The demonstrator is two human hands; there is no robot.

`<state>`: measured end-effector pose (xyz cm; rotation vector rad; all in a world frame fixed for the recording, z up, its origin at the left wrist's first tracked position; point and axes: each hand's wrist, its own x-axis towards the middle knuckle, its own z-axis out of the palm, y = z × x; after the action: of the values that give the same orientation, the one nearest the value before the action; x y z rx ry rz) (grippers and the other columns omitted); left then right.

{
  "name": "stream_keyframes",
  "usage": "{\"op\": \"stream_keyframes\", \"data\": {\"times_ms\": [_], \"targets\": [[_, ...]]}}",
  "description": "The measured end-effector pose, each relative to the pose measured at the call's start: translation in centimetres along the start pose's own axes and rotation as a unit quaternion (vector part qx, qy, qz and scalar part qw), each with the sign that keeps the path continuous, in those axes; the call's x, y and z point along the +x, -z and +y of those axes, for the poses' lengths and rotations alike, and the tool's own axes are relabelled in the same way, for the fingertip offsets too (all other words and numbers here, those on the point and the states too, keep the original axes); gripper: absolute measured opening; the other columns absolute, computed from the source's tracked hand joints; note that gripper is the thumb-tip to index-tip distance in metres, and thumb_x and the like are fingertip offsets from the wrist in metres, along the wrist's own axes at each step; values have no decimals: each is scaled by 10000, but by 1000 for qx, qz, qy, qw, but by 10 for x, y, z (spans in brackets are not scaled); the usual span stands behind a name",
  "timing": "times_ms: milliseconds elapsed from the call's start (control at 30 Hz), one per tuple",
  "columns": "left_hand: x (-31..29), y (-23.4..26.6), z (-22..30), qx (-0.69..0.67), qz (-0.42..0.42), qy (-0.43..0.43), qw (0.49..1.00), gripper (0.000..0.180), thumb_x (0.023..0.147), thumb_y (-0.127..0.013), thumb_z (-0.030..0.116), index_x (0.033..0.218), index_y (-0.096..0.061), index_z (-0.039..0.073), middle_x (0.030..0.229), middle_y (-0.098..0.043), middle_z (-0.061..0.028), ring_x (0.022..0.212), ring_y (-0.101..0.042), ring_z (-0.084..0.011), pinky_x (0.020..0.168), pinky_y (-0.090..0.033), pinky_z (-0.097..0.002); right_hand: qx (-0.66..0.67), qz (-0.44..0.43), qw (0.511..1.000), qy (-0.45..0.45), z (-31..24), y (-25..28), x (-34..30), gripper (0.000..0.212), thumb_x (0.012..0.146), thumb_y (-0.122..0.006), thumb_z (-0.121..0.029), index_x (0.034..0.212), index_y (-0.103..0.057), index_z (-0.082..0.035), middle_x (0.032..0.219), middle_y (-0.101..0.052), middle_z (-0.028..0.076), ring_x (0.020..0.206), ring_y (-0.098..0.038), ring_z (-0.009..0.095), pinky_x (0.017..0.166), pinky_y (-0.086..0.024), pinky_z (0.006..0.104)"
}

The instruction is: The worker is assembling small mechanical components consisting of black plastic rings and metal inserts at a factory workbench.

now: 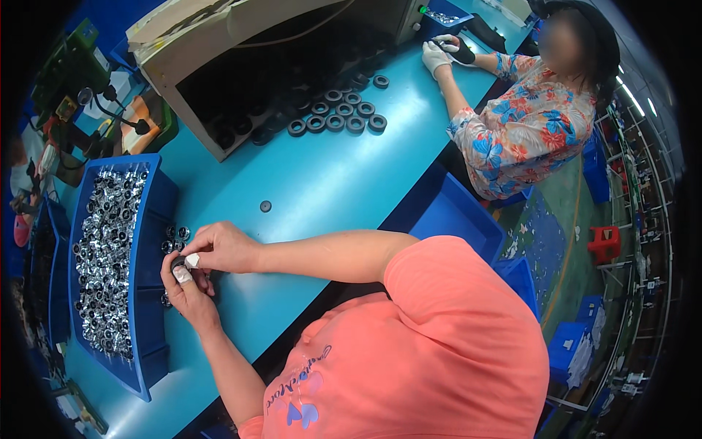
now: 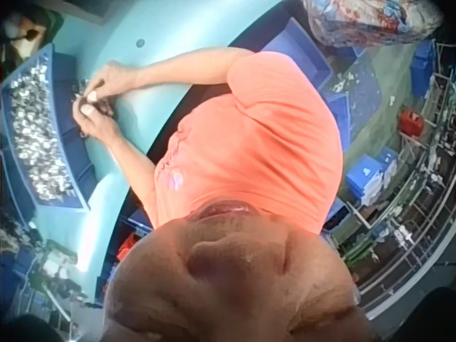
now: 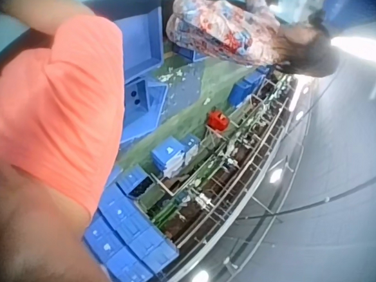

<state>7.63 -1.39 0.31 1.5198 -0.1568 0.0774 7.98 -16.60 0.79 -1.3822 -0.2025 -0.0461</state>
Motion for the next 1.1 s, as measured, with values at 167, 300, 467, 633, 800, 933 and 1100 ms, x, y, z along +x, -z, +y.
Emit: {"op": "stream_keyframes", "data": {"times_ms": [167,300,467,633,800,933,1100], "targets": [[0,7,-3,20,-19,-11,1000,241,1079,-468,142,1268,-592,58,831,-591,-9,640,-477,-33,511,-351,-184,-10,-11,1000,17,-1,6,-2,217,866,-746,-117,1055,-783,-16,926,-686,124,740,-690,168,679,-595,266],[1,5,-6,70,26,-41,996,217,1066,-494,125,1219,-631,56,898,-604,21,682,-469,-14,567,-350,-181,-86,-9,995,56,1,5,-4,214,857,-753,-138,1037,-788,-28,929,-689,116,764,-684,165,679,-580,265],[1,6,-6,102,-6,-42,994,280,1054,-503,116,1320,-578,71,1015,-620,0,694,-468,-10,556,-342,-176,-9,-12,1000,-6,-5,5,1,229,827,-772,-192,995,-775,-37,902,-672,92,770,-668,171,667,-542,286],[-6,-4,1,38,-100,-26,994,481,1024,-537,40,1489,-421,75,1321,-568,-99,959,-568,-115,775,-465,-235,-111,-26,992,54,1,15,5,271,792,-783,-210,986,-744,-25,885,-656,81,777,-642,188,714,-533,320],[-8,-8,-1,87,-104,-70,988,541,984,-595,-26,1488,-409,45,1318,-571,-142,1197,-595,-237,1034,-487,-353,-127,-28,990,55,3,13,5,249,779,-783,-193,957,-743,-24,882,-656,88,775,-636,198,720,-526,327],[-11,-13,-2,152,-77,-81,982,517,978,-586,-14,1471,-437,42,1263,-635,-172,1134,-652,-259,969,-530,-367,-127,-6,991,42,14,11,8,222,774,-786,-176,925,-738,-21,881,-656,93,783,-647,204,717,-525,327],[-11,-24,10,296,-11,-124,947,487,939,-566,-20,1419,-526,48,1200,-697,-195,1063,-700,-271,903,-562,-375,-127,38,989,65,25,3,9,236,775,-788,-167,958,-738,-27,896,-665,90,799,-659,213,743,-534,322]]}}
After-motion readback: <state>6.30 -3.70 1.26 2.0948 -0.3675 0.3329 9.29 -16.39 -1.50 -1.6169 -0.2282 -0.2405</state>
